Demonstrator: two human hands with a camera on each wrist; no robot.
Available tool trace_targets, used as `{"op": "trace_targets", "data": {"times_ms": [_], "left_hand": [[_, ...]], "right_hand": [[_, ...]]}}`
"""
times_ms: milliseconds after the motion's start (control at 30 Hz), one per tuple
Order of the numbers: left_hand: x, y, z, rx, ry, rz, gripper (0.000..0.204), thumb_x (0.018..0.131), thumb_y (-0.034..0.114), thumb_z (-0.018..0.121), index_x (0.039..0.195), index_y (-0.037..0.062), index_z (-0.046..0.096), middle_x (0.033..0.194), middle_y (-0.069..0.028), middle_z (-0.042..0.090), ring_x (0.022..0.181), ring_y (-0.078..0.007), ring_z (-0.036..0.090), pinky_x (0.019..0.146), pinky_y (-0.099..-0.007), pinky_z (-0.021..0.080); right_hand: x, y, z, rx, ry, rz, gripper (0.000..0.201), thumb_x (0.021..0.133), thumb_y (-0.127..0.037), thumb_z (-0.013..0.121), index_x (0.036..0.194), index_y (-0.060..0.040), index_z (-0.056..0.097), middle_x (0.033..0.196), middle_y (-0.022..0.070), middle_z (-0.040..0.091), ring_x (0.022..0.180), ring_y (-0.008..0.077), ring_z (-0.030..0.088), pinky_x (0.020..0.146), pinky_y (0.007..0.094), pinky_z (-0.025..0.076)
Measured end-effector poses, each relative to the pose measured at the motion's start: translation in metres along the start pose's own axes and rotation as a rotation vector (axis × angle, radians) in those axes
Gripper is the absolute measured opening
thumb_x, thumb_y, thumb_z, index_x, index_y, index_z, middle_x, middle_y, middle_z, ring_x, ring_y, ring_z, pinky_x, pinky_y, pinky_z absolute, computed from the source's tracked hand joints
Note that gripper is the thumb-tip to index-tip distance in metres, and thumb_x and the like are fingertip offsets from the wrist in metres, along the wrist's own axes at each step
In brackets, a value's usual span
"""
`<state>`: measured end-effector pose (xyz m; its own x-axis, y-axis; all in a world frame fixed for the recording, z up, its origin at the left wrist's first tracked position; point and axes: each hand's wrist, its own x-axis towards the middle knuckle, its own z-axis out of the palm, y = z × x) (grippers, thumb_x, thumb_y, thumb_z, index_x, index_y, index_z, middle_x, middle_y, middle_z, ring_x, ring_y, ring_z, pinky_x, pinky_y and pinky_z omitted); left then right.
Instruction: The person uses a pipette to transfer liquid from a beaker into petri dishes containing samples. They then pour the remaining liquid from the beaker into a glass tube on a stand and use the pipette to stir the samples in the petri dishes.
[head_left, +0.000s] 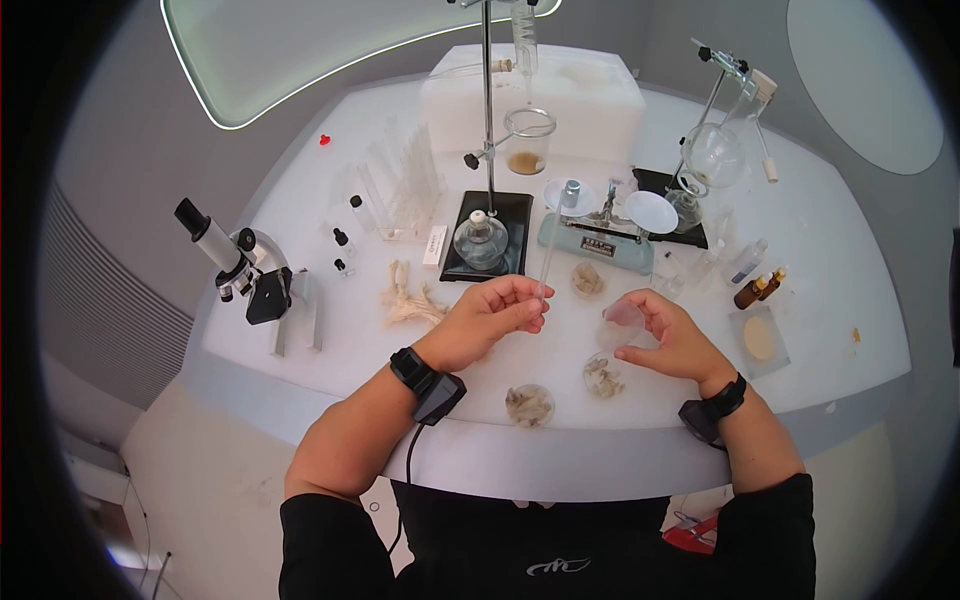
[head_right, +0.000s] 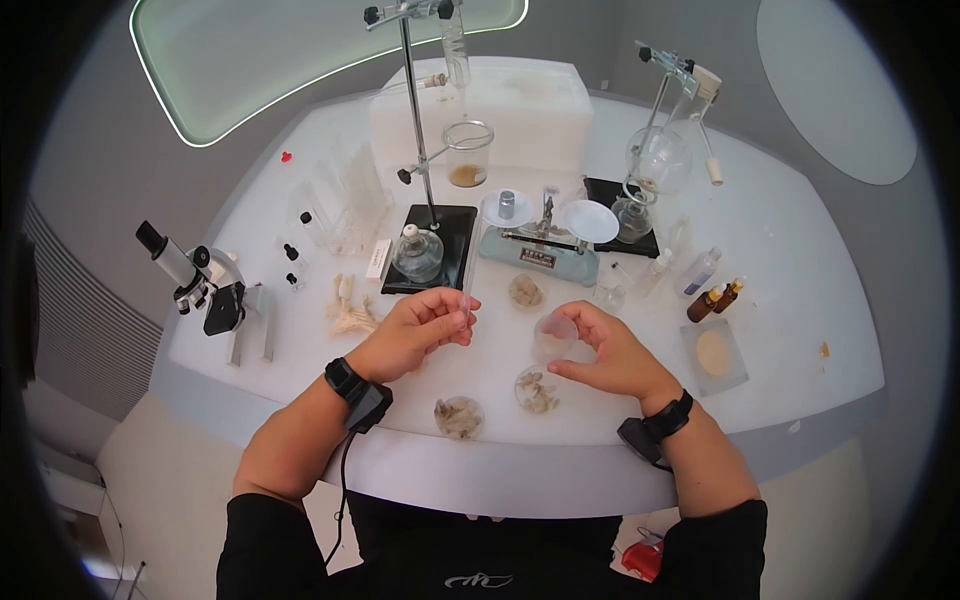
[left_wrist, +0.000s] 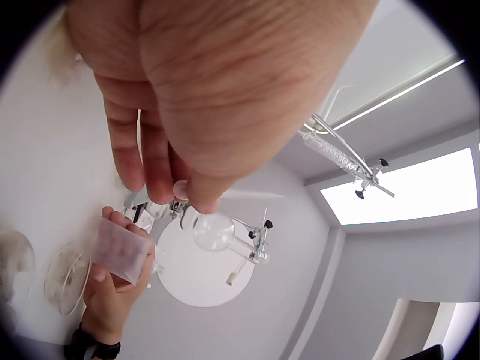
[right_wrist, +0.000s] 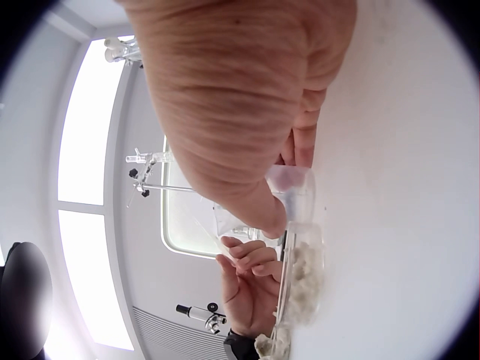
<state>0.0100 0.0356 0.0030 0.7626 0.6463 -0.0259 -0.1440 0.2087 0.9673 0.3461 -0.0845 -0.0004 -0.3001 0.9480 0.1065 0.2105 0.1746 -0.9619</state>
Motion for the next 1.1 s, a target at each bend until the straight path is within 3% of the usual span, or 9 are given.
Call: {"op": "trace_targets", "data": {"times_ms": [333, 467, 567, 667, 733, 767, 833, 933, 1100], "left_hand": [[-0.002, 0.003, 0.003, 0.060, -0.020, -0.001, 0.035, 0.116, 0.024, 0.072, 0.143, 0.0014, 0.070, 0.127, -0.0075, 0.079, 0.113, -0.0142, 0.075, 0.104, -0.0322, 0.061], [-0.003, 0.002, 0.005, 0.068, -0.017, 0.062, 0.033, 0.118, 0.019, 0.067, 0.146, 0.0018, 0.066, 0.127, -0.0068, 0.077, 0.114, -0.0143, 0.073, 0.105, -0.0327, 0.059], [-0.005, 0.006, 0.008, 0.092, -0.002, 0.066, 0.038, 0.117, 0.020, 0.069, 0.149, 0.0013, 0.062, 0.125, -0.0058, 0.076, 0.110, -0.0133, 0.072, 0.104, -0.0319, 0.058], [-0.008, 0.010, 0.009, 0.121, 0.023, 0.121, 0.044, 0.115, 0.020, 0.072, 0.153, 0.0015, 0.058, 0.117, -0.0025, 0.074, 0.103, -0.0119, 0.069, 0.102, -0.0305, 0.057], [-0.009, 0.013, 0.014, 0.214, 0.049, 0.139, 0.046, 0.114, 0.018, 0.073, 0.154, 0.0007, 0.056, 0.107, -0.0001, 0.070, 0.098, -0.0106, 0.067, 0.099, -0.0302, 0.057], [-0.011, 0.016, 0.021, 0.211, 0.041, 0.150, 0.046, 0.114, 0.018, 0.073, 0.154, 0.0007, 0.056, 0.107, -0.0001, 0.070, 0.098, -0.0106, 0.067, 0.099, -0.0302, 0.057], [-0.019, 0.027, 0.039, 0.315, 0.112, 0.161, 0.046, 0.112, 0.014, 0.074, 0.151, 0.0000, 0.055, 0.098, 0.0010, 0.067, 0.093, -0.0101, 0.067, 0.097, -0.0299, 0.057], [-0.030, 0.033, 0.060, 0.276, 0.074, 0.173, 0.044, 0.111, 0.011, 0.075, 0.148, 0.0000, 0.053, 0.095, 0.0003, 0.067, 0.087, -0.0097, 0.066, 0.094, -0.0299, 0.057], [-0.046, 0.042, 0.086, 0.267, 0.001, 0.051, 0.068, 0.102, 0.000, 0.084, 0.153, 0.0017, 0.040, 0.097, -0.0028, 0.072, 0.085, -0.0070, 0.067, 0.076, -0.0217, 0.053]], "right_hand": [[-0.002, 0.002, 0.001, 0.002, 0.026, -0.002, 0.073, 0.095, -0.007, 0.093, 0.157, -0.0026, 0.054, 0.150, 0.0062, 0.064, 0.143, 0.0154, 0.061, 0.127, 0.0377, 0.046], [-0.010, -0.007, 0.007, -0.180, 0.121, -0.021, 0.077, 0.099, -0.017, 0.092, 0.162, -0.0014, 0.050, 0.158, 0.0125, 0.061, 0.153, 0.0212, 0.055, 0.133, 0.0432, 0.041], [-0.014, -0.022, 0.011, -0.157, 0.147, -0.139, 0.076, 0.099, -0.015, 0.091, 0.162, -0.0023, 0.050, 0.164, 0.0153, 0.059, 0.157, 0.0253, 0.054, 0.134, 0.0460, 0.041], [-0.016, -0.033, 0.011, -0.298, 0.184, -0.363, 0.079, 0.100, -0.002, 0.085, 0.167, -0.0039, 0.043, 0.168, 0.0188, 0.056, 0.158, 0.0278, 0.054, 0.134, 0.0445, 0.042], [-0.019, -0.040, 0.009, -0.504, 0.347, -0.565, 0.073, 0.100, 0.000, 0.083, 0.164, -0.0038, 0.048, 0.155, 0.0165, 0.069, 0.143, 0.0263, 0.068, 0.122, 0.0427, 0.054], [-0.021, -0.044, 0.009, -0.518, 0.350, -0.567, 0.073, 0.100, 0.000, 0.083, 0.164, -0.0038, 0.048, 0.155, 0.0165, 0.069, 0.143, 0.0263, 0.068, 0.122, 0.0427, 0.054], [-0.024, -0.050, 0.014, -0.627, 0.377, -0.669, 0.057, 0.100, -0.004, 0.085, 0.153, -0.0067, 0.064, 0.143, 0.0117, 0.076, 0.121, 0.0272, 0.077, 0.105, 0.0405, 0.063], [-0.025, -0.066, 0.028, -0.731, 0.323, -0.786, 0.054, 0.096, 0.000, 0.087, 0.147, -0.0076, 0.072, 0.128, 0.0110, 0.082, 0.113, 0.0289, 0.078, 0.098, 0.0404, 0.063], [-0.033, -0.069, 0.048, -0.770, 0.212, -0.803, 0.054, 0.091, 0.001, 0.086, 0.143, -0.0121, 0.079, 0.126, 0.0068, 0.078, 0.105, 0.0279, 0.077, 0.089, 0.0382, 0.065]]}}
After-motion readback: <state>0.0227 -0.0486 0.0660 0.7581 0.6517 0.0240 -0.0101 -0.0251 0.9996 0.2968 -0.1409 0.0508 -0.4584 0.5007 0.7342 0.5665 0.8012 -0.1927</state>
